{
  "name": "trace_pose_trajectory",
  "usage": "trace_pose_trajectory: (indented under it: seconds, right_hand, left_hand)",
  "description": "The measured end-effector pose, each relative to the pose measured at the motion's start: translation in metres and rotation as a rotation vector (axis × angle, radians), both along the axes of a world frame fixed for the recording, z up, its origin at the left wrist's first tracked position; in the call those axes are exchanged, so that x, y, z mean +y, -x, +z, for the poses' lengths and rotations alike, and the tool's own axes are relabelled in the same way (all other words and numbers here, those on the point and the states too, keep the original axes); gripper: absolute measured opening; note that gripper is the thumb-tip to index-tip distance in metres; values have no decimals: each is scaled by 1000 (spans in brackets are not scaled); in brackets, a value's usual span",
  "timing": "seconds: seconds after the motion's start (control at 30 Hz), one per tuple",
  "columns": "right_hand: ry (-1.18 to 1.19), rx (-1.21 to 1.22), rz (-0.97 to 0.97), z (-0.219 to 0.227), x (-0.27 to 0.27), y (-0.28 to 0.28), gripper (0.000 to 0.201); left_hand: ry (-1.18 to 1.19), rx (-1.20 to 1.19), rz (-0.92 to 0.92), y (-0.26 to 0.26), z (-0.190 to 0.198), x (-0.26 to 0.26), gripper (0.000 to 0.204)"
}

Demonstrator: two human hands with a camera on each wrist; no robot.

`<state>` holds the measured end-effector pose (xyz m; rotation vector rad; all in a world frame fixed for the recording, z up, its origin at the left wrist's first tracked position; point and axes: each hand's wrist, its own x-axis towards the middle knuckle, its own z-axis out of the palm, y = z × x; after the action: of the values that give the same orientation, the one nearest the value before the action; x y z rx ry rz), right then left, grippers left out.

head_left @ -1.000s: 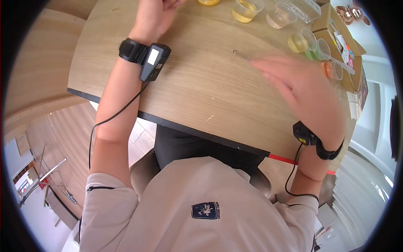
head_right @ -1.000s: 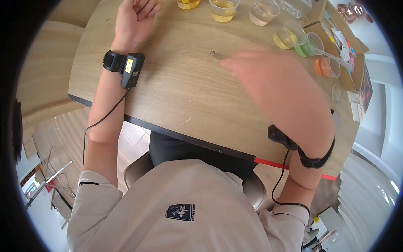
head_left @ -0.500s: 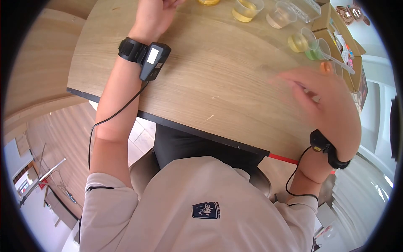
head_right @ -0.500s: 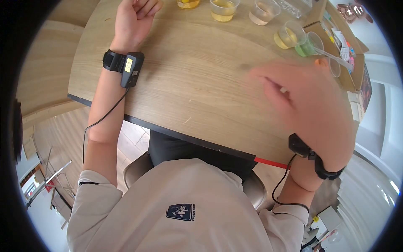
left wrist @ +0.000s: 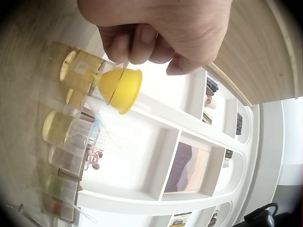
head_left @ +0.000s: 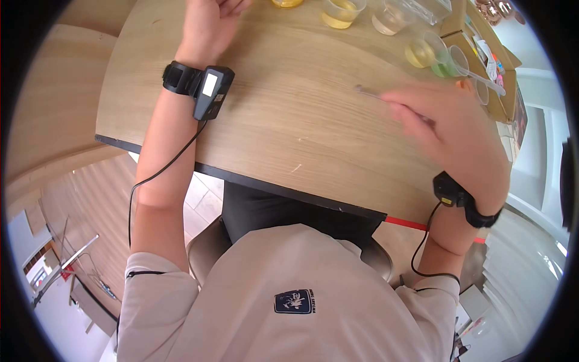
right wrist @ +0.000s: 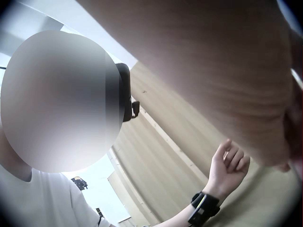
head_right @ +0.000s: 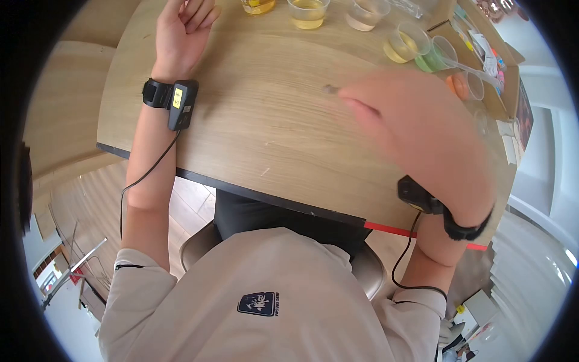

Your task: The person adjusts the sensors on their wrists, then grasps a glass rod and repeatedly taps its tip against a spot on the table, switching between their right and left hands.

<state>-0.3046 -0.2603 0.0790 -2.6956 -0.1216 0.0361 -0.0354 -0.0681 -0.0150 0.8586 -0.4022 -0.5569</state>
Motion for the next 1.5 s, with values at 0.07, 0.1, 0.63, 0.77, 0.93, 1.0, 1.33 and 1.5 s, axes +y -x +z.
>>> trace_pose_trajectory:
  seconds: [0.07,0.1,0.63,0.77,0.93,1.0,1.33,1.5]
  right_hand:
    - [43,7,4,3,-1,0,20]
    - [84,16,-6,4,-2,2,20]
    - [-112,17,-9,2,12,-2,20]
    - [-9,-75,112,1,14,-7,20]
    - [-31,41,16,12,12,3,19]
    - [25,72,74,10,14,0,20]
    - [-137,215,-126,39,-5,15,17]
    - [35,237,-101,23,-14,12,18]
  left_hand:
    - [29,-1,-12,-2,-2,2,35]
    - [29,2,-14,-2,-2,1,34]
    - [-7,-7,14,3,5,0,35]
    - [-15,-31,-6,-2,1,-1,34]
    - [-19,-37,6,2,3,0,36]
    - [-22,-27,10,3,4,-1,36]
    - [6,16,27,1,0,0,36]
    - [-2,22,8,0,1,0,36]
